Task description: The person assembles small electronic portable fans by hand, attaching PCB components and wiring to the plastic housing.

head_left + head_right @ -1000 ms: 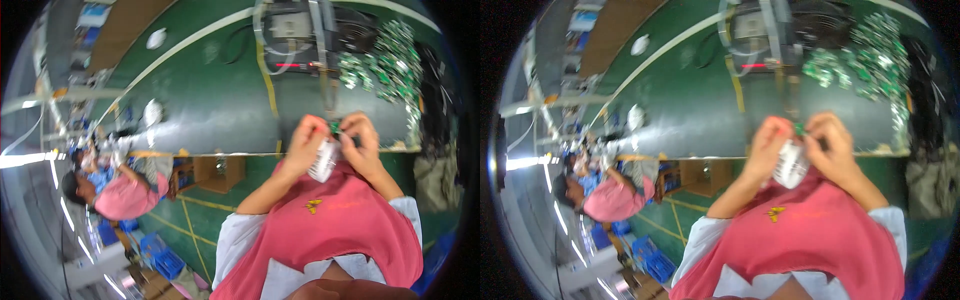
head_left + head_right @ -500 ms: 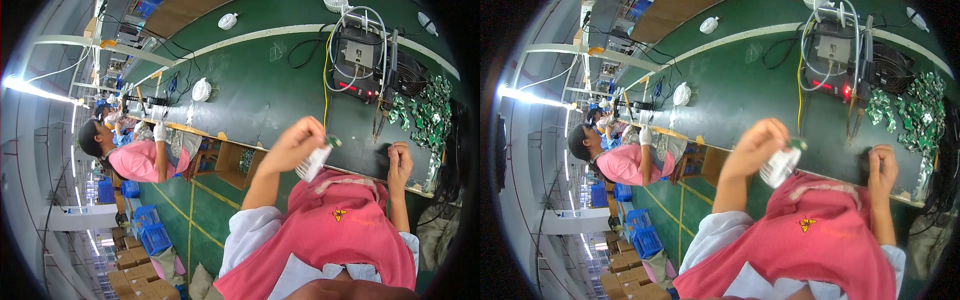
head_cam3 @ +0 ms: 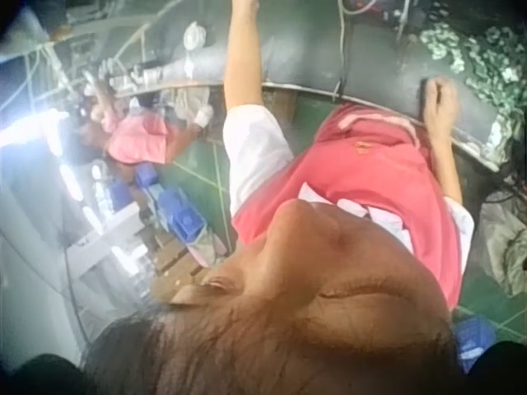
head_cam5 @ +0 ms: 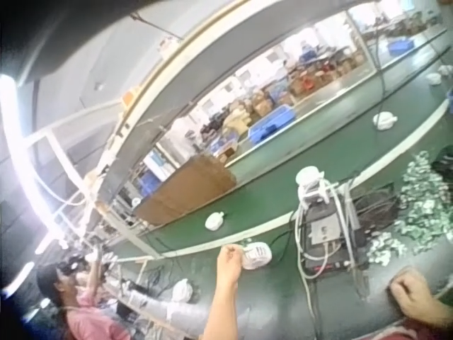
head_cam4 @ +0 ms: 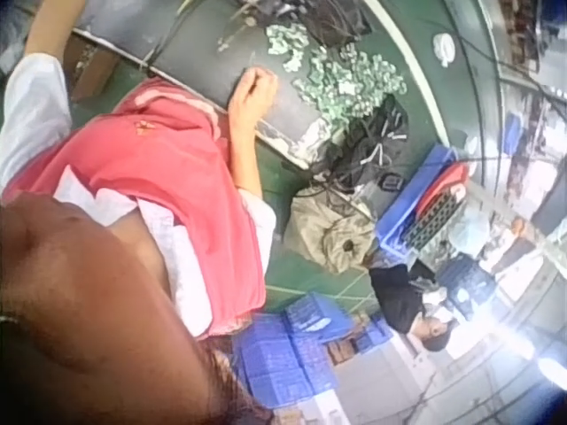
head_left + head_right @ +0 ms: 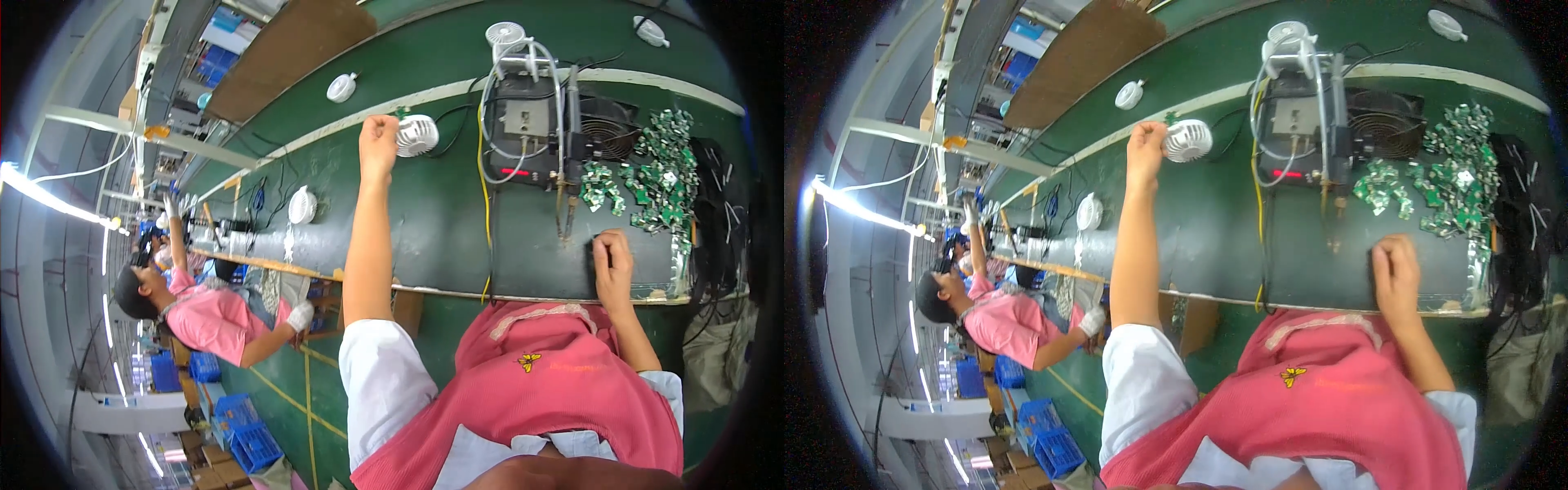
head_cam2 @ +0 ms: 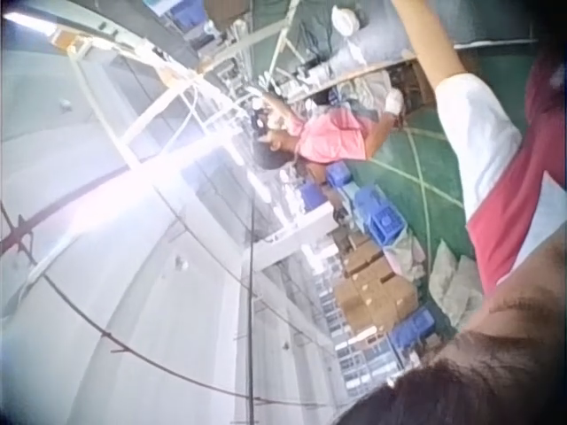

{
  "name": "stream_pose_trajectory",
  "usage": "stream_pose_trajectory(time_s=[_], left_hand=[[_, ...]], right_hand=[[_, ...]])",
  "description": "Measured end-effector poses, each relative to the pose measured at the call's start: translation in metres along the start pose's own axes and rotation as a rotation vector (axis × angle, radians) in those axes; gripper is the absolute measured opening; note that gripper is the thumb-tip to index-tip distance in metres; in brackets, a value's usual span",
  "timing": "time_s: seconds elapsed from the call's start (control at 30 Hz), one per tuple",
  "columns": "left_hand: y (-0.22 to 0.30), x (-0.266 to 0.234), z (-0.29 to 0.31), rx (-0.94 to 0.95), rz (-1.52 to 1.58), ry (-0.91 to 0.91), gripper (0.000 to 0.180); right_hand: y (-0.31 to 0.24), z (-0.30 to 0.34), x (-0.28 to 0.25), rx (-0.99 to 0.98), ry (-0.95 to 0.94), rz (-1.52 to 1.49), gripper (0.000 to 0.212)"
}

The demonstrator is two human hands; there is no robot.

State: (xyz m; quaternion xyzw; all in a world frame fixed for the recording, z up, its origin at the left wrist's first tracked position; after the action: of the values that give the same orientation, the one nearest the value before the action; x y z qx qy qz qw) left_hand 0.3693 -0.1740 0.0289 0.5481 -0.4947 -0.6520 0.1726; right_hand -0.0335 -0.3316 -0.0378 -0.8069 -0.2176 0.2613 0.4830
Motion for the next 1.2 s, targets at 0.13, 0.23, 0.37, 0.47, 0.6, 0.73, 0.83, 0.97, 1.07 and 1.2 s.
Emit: stream_pose_trajectory(time_s=[0.13,0.23,0.37,0.47,0.6,0.73,0.83,0.97,1.07,1.2], left_hand=[[0.002,0.020,-0.044,0.036,0.117,0.104,0.010],[0.011,0.028,-0.061,0.126,0.207,0.180,0.015],[0.006,0.054,-0.055,0.021,0.072,0.149,0.059],[-0.024,0.052,-0.051,0.011,-0.014,0.084,0.072],[-0.069,-0.007,-0.037,0.245,-0.590,0.444,0.065],[-0.122,-0.100,-0.006,0.055,-1.098,0.708,0.059],[-0.184,-0.173,0.018,-0.318,-1.283,0.622,0.080],[-0.216,-0.196,0.032,-0.363,-1.261,0.350,0.090],[-0.201,-0.196,0.051,-0.285,-1.419,0.478,0.079],[-0.170,-0.186,0.065,-0.094,-1.451,0.621,0.060]], right_hand=[[-0.004,-0.001,-0.002,-0.023,0.037,0.006,0.003],[-0.007,-0.003,-0.002,-0.038,0.051,0.014,0.002],[-0.004,-0.005,-0.002,-0.030,0.051,0.019,0.002],[0.001,-0.005,0.000,-0.005,0.047,-0.003,0.003],[0.002,-0.005,0.002,0.041,0.022,-0.010,0.004],[0.003,-0.002,-0.002,0.045,0.013,0.000,0.004],[0.007,0.000,-0.005,0.086,0.038,-0.027,0.005],[0.011,0.002,-0.007,0.092,0.071,-0.028,0.006],[0.017,0.002,-0.006,0.111,0.093,-0.045,0.010],[0.022,0.005,-0.010,0.184,0.136,-0.166,0.013]])
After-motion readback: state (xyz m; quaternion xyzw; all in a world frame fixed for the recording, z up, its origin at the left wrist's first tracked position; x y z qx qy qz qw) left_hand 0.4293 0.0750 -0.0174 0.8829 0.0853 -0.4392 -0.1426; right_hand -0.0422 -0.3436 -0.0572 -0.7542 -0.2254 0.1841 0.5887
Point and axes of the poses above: each hand's wrist, its own z-axis away from the middle knuckle, its own x-axis out of the palm, y = z × x, the point moved 9 cm from there along -z, towards the middle knuckle, and after that the axes turned 13 degrees about -z, right-handed, at the moved point
